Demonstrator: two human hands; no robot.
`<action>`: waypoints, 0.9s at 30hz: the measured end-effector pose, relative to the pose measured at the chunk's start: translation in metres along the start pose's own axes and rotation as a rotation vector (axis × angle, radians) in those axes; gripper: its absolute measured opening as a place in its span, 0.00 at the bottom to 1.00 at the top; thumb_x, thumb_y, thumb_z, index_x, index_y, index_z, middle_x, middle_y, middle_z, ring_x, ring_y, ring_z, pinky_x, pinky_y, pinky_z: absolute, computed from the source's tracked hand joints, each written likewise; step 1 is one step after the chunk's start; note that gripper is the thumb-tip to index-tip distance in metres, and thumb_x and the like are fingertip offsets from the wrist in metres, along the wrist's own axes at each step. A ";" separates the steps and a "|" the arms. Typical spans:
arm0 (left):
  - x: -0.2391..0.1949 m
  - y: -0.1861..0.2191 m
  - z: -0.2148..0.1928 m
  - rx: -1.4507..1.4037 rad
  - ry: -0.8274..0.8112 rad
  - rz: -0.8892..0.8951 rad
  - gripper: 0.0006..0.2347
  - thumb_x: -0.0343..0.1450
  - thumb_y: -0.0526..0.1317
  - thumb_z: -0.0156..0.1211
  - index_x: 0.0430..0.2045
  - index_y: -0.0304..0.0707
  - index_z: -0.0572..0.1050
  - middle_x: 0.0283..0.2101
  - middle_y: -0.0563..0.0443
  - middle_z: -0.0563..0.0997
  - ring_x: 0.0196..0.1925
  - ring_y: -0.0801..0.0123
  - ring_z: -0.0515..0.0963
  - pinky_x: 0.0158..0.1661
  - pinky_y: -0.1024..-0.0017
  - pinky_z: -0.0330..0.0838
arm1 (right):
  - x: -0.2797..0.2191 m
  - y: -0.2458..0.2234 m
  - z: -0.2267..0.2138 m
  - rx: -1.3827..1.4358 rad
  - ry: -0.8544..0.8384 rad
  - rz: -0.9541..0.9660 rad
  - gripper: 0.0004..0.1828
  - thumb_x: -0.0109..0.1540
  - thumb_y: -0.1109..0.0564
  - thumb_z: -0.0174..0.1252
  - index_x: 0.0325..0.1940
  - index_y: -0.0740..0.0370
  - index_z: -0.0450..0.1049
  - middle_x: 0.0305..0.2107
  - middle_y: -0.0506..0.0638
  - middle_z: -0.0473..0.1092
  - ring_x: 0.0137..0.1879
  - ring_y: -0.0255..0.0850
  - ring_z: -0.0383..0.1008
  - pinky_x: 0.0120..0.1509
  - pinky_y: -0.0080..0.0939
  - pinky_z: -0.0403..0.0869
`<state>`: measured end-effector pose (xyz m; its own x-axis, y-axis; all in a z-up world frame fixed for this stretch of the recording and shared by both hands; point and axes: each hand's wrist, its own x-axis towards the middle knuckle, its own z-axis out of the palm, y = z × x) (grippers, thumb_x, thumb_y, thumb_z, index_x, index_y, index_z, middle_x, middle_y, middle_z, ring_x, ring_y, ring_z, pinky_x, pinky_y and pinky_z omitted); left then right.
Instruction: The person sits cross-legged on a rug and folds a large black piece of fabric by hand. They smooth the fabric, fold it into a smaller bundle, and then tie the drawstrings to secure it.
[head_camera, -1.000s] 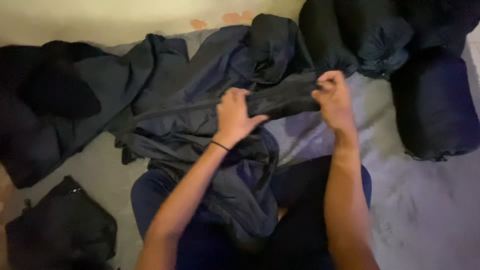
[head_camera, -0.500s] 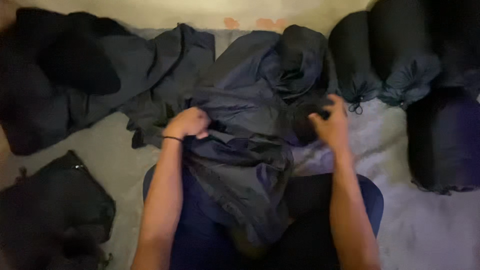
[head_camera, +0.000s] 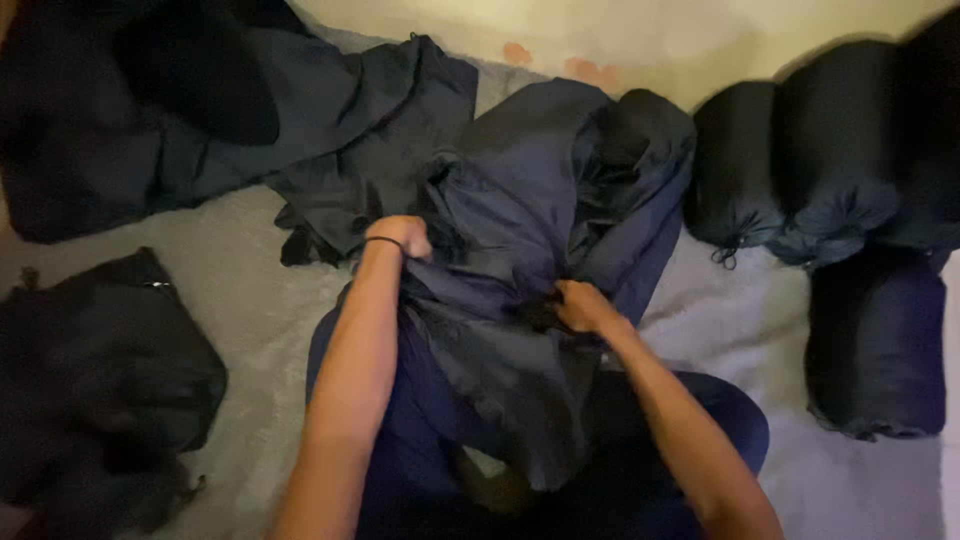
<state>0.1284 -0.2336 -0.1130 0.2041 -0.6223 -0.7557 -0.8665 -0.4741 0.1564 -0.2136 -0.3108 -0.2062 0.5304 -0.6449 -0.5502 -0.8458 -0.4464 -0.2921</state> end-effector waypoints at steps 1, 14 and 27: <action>0.002 0.007 0.006 -0.022 0.060 0.066 0.25 0.67 0.52 0.65 0.55 0.35 0.82 0.56 0.32 0.84 0.63 0.41 0.82 0.59 0.43 0.78 | 0.005 0.007 -0.007 0.081 -0.032 -0.048 0.23 0.64 0.48 0.61 0.62 0.56 0.80 0.46 0.65 0.82 0.57 0.64 0.83 0.59 0.61 0.81; -0.052 0.055 -0.023 -1.039 0.601 0.620 0.49 0.68 0.69 0.57 0.80 0.47 0.41 0.83 0.35 0.49 0.83 0.42 0.54 0.72 0.37 0.58 | -0.038 0.061 -0.281 0.492 0.809 -0.270 0.48 0.83 0.56 0.61 0.87 0.47 0.27 0.87 0.55 0.30 0.93 0.52 0.34 0.92 0.54 0.42; -0.001 0.072 0.028 0.092 -0.109 0.082 0.55 0.66 0.82 0.46 0.79 0.34 0.54 0.77 0.37 0.67 0.77 0.48 0.68 0.72 0.48 0.67 | -0.028 -0.024 0.021 -0.148 0.072 -0.128 0.56 0.63 0.31 0.66 0.83 0.65 0.53 0.68 0.64 0.66 0.75 0.61 0.67 0.76 0.66 0.68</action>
<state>0.0533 -0.2495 -0.1187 0.0845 -0.5829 -0.8081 -0.9172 -0.3624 0.1655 -0.2089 -0.2690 -0.1999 0.6406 -0.6169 -0.4572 -0.7561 -0.6106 -0.2354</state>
